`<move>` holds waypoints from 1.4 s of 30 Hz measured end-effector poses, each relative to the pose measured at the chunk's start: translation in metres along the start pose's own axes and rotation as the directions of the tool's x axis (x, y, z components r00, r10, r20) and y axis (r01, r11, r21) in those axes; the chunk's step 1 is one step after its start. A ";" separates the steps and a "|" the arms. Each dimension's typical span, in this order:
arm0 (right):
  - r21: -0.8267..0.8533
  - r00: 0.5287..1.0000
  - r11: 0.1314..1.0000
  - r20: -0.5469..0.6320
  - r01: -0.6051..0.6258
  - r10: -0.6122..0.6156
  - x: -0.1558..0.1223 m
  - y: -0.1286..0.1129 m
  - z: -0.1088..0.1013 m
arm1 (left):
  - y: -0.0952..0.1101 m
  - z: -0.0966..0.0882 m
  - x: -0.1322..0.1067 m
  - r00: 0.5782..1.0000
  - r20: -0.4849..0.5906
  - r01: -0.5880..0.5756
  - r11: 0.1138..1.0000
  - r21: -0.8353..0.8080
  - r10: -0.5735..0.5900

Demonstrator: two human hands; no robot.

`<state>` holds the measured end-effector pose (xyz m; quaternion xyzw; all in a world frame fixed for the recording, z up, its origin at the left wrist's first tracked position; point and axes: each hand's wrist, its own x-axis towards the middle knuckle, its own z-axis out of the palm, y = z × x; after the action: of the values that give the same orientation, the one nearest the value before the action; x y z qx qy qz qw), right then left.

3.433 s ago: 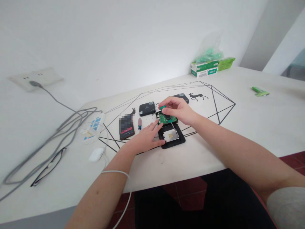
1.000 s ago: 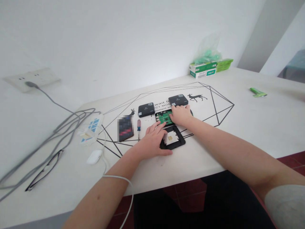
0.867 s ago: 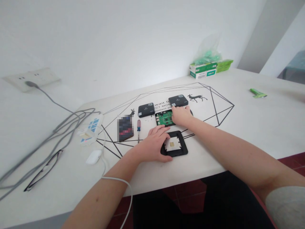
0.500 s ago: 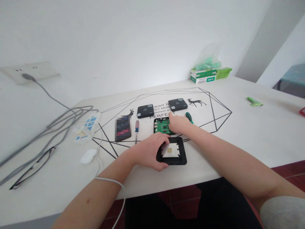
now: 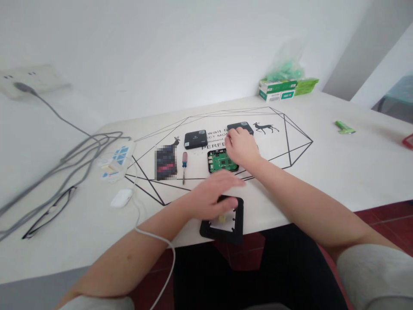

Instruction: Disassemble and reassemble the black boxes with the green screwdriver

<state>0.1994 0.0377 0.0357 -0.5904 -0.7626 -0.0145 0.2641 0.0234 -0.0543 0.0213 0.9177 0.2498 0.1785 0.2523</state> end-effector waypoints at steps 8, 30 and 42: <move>0.224 0.969 0.964 -0.230 0.139 -0.087 0.006 0.008 -0.006 | 0.019 0.014 -0.003 0.974 0.226 -0.079 0.977 0.196 0.033; 0.959 0.708 0.270 0.134 0.084 -0.694 -0.019 -0.016 0.035 | -0.056 -0.016 0.003 0.422 -0.884 0.069 0.965 0.251 0.200; 0.604 0.766 0.735 0.301 0.308 -0.568 0.022 0.052 0.021 | -0.094 -0.016 -0.003 0.836 -0.491 0.360 0.920 0.155 -0.245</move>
<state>0.2349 0.0803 0.0121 -0.2778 -0.8972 0.2711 0.2106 -0.0212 0.0205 -0.0183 0.8206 0.4651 0.3176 0.0971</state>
